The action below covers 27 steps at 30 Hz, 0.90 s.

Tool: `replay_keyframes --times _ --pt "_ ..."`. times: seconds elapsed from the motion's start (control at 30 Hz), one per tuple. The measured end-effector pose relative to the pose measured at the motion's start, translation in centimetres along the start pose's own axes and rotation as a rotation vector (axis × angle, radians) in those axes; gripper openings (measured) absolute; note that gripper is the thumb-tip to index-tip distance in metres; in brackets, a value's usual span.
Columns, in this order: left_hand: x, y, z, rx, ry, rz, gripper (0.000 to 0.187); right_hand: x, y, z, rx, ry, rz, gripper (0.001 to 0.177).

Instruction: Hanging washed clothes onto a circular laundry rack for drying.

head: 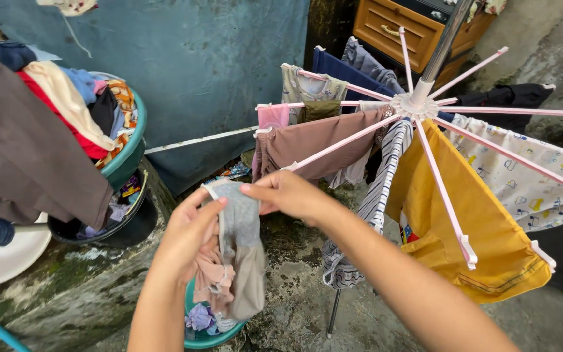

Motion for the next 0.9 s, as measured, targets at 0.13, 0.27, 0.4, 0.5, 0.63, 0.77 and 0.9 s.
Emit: replay_keyframes --times 0.13,0.27,0.4,0.5,0.63,0.77,0.9 --pt "3.1 1.8 7.4 0.147 -0.109 0.022 0.021 2.8 4.5 1.3 0.245 -0.054 0.123 0.033" --pt "0.9 -3.1 10.3 0.215 -0.033 0.181 0.025 0.3 12.1 3.3 -0.02 -0.091 -0.247 0.027" --pt "0.3 -5.8 11.3 0.197 -0.01 0.355 0.028 -2.0 20.5 3.8 -0.433 -0.009 -0.705 0.024" --pt "-0.7 -6.1 11.4 0.162 -0.041 0.386 0.031 -1.4 26.0 3.0 -0.761 -0.078 -0.863 0.021" --pt "-0.7 -5.0 12.7 0.142 -0.114 0.353 0.033 0.4 26.8 -0.1 -1.017 0.062 -1.172 0.021" --pt "-2.1 -5.0 12.3 0.174 -0.212 0.117 0.028 1.7 24.1 -1.6 -0.841 -0.052 -1.32 0.026" --pt "-2.0 -3.6 13.6 0.282 -0.258 -0.091 0.037 0.3 23.9 -0.4 -0.873 -0.01 -1.517 0.036"
Point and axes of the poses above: each hand's wrist, its own z-axis towards the middle knuckle, its own y-axis out of the back of the hand, x = y × z, the point moved 1 cm from there along z, towards the middle knuckle, and after that the axes turned 7 degrees about z, right-handed, at the moved point
